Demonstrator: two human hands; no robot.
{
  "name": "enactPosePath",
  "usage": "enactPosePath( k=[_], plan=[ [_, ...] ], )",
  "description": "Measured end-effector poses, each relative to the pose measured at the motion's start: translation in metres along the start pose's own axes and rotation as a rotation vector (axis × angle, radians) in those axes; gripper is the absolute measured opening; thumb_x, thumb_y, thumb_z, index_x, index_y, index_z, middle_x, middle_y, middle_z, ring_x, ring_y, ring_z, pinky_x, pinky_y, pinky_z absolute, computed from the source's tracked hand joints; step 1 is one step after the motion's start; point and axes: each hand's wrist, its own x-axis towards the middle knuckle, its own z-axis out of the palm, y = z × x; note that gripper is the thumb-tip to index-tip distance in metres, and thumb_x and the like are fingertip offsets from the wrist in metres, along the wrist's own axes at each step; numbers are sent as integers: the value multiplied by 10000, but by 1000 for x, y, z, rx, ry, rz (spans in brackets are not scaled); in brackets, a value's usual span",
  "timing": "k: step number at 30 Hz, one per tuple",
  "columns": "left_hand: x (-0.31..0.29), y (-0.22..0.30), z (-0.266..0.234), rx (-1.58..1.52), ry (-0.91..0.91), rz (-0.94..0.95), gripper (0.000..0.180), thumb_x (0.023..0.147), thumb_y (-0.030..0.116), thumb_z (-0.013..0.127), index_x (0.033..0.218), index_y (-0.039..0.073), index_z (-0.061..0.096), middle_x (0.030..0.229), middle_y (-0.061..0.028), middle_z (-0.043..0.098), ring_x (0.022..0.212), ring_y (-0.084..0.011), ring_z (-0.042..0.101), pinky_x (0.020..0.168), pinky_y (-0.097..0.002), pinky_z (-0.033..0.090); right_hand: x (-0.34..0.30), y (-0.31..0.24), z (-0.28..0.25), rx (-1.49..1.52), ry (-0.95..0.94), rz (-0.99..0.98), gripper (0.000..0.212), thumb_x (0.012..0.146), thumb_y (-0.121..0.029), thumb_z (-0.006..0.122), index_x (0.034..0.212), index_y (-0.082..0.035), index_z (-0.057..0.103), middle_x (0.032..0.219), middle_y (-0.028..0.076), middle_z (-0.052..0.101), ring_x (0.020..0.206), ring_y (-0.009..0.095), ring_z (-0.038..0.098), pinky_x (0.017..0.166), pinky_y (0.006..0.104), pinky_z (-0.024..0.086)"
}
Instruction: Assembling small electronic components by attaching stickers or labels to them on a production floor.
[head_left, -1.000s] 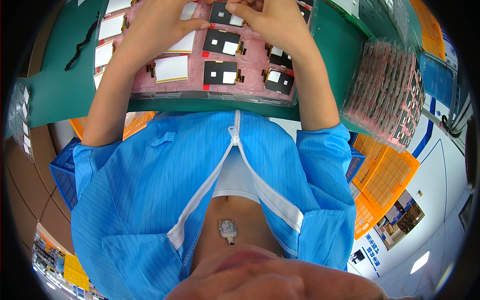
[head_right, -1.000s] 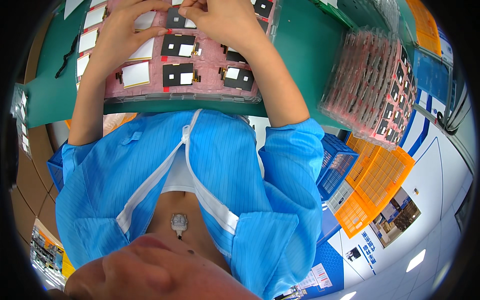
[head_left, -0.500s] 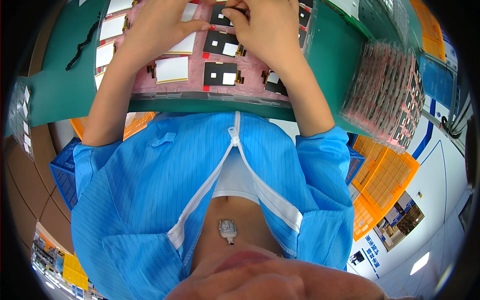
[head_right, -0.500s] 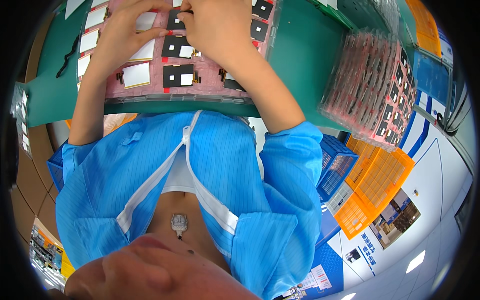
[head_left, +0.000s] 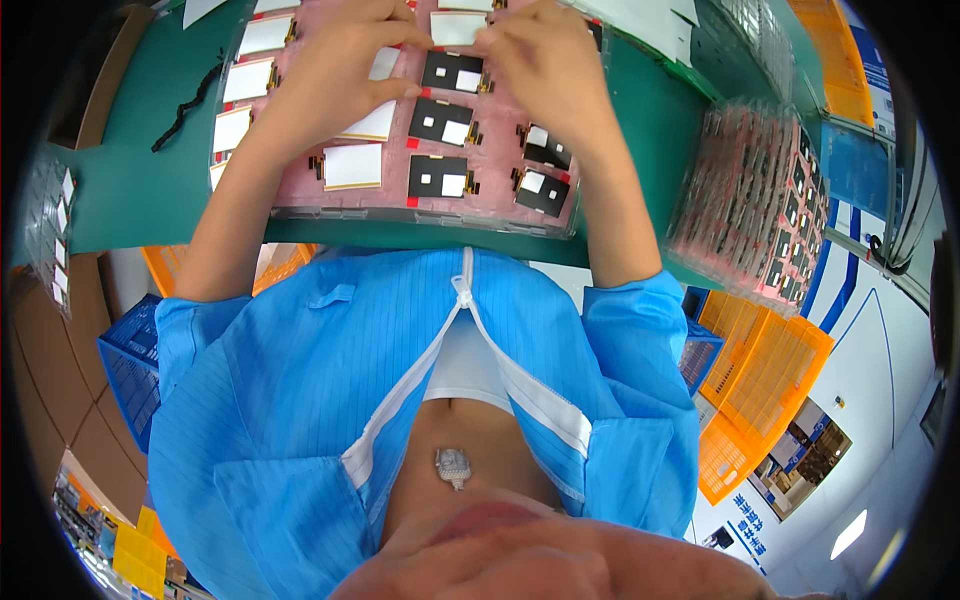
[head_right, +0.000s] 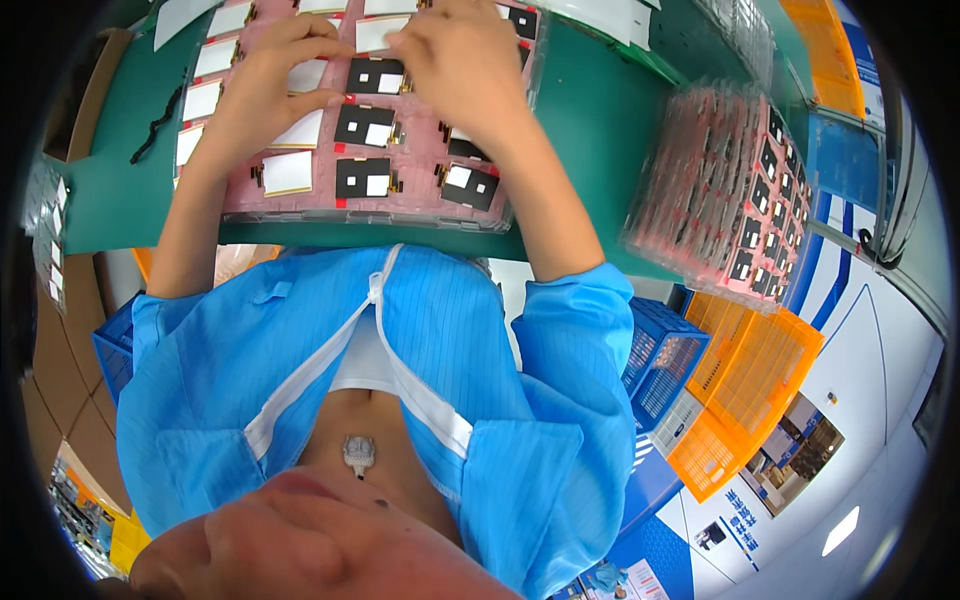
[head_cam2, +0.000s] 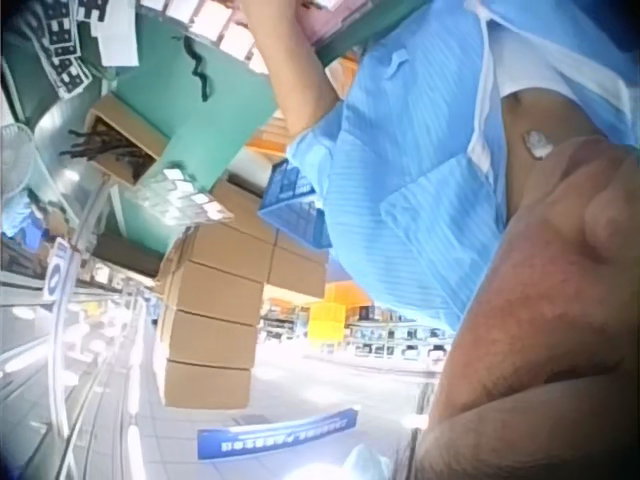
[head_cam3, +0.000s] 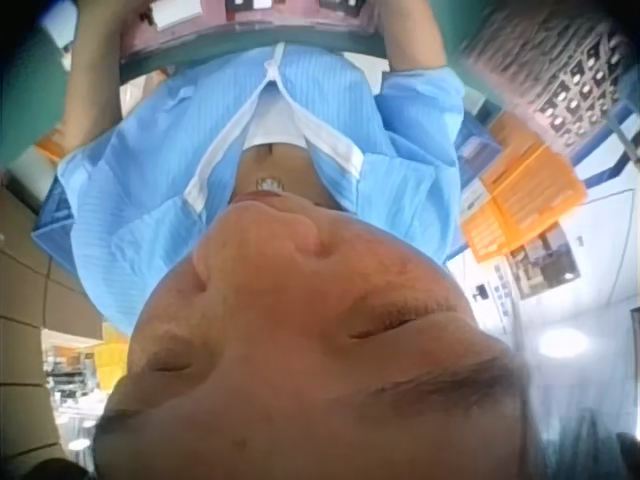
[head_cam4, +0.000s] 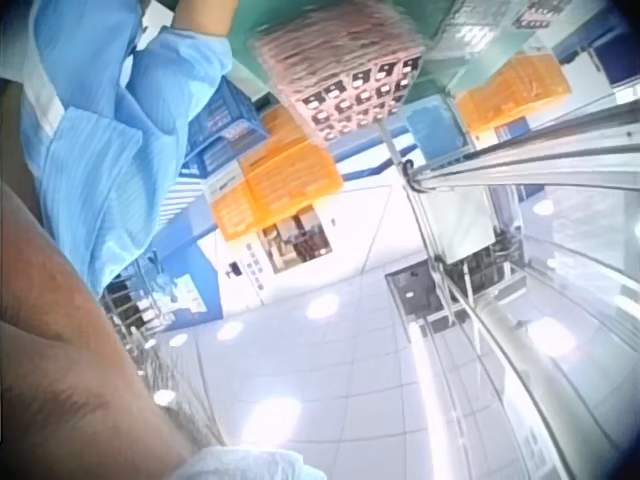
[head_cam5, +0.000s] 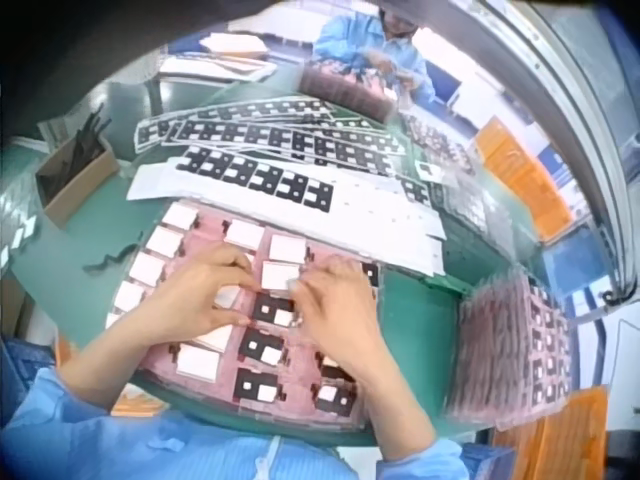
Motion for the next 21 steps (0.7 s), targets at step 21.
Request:
enactPosePath(
  k=[21],
  plan=[
    [190,-92,-11,272,-102,-115,103,779,142,760,861,87,792,823,-134,740,798,-311,722,714,-425,549,134,145,50,-208,65,175,373,820,-281,795,1162,-132,771,1108,200,662,1056,386,625,931,477,526]
  ],
)
